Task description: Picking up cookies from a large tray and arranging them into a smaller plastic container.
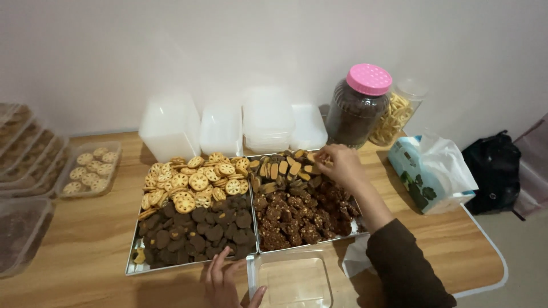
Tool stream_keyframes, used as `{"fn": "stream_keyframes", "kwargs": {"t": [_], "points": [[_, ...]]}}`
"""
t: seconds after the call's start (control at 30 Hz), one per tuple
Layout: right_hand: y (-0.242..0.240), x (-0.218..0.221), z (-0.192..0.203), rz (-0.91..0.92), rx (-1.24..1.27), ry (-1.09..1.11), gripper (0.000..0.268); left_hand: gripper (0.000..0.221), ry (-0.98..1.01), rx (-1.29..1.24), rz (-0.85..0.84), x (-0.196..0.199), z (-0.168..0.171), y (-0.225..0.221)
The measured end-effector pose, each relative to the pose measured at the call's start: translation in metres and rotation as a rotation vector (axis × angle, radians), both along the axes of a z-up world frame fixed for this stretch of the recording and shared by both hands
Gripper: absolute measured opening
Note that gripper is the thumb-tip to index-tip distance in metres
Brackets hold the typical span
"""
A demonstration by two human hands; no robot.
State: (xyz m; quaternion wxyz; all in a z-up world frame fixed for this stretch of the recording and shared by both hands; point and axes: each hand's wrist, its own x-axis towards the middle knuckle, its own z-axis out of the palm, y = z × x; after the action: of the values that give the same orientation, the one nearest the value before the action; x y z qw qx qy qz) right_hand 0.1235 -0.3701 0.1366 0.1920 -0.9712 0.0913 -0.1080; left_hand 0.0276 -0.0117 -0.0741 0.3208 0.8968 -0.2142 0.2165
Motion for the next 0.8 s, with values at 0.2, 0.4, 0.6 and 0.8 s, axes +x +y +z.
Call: {"fn": "stream_keyframes", "kwargs": {"t": [0.2,0.4,0.6,0.8], "points": [[-0.002,-0.036,0.009,-0.056,0.164,-0.014,0.036,0.057,0.027,-0.095,0.068,-0.01,0.016,-0.01],[-0.035,-0.158,-0.051,-0.074,-0.056,-0.03,0.051,0.049,0.212,-0.121,0.021,-0.008,0.022,-0.009],[-0.056,-0.232,-0.194,-0.278,0.117,0.065,0.068,0.039,0.224,-0.155,-0.061,-0.007,0.037,-0.004],[-0.05,-0.229,-0.191,-0.455,0.099,-0.429,0.008,0.036,0.223,-0.178,-0.049,-0.013,0.044,-0.008]]}}
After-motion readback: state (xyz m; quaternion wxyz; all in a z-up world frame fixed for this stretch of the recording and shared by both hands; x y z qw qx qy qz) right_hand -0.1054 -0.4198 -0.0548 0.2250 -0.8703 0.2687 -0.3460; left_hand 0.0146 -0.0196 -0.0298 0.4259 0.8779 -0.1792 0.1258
